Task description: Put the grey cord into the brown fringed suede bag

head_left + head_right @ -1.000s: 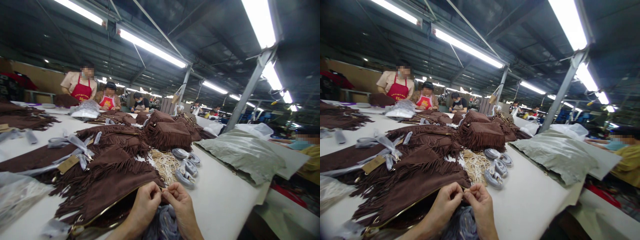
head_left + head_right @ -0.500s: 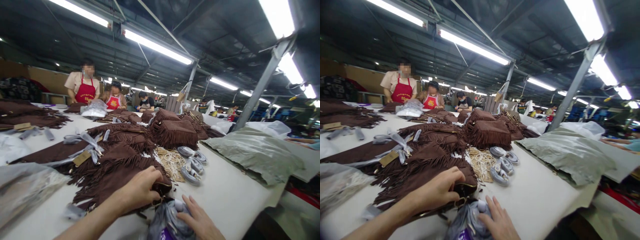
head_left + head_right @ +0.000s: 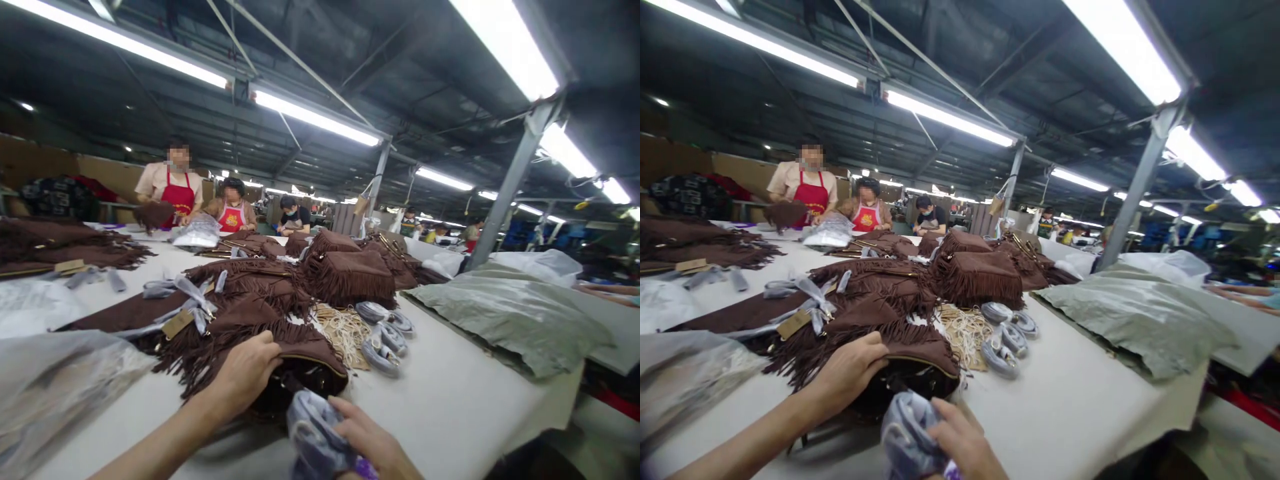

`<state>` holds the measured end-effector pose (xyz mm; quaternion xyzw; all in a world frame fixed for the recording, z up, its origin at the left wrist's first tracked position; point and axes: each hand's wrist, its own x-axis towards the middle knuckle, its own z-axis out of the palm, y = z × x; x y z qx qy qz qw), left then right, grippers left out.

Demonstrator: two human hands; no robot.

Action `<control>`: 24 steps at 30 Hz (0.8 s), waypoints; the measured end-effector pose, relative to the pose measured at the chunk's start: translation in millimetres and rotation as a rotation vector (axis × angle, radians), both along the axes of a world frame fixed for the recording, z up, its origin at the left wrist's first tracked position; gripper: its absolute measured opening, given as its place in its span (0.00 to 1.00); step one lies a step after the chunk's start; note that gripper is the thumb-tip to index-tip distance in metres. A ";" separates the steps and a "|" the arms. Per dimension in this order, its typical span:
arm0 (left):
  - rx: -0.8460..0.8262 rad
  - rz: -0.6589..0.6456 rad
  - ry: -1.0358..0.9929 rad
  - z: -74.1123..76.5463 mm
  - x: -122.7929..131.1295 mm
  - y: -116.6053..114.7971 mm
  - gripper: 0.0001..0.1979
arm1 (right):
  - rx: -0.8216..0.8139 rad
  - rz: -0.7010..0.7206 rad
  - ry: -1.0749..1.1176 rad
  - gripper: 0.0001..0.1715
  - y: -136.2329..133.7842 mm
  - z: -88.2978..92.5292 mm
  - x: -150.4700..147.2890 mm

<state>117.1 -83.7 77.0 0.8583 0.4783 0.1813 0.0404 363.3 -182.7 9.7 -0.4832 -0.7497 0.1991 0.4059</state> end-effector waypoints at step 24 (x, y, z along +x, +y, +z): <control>-0.244 -0.157 -0.256 -35.2 -33.7 -24.8 0.13 | -0.093 -0.089 -0.008 0.10 75.8 -20.4 -111.0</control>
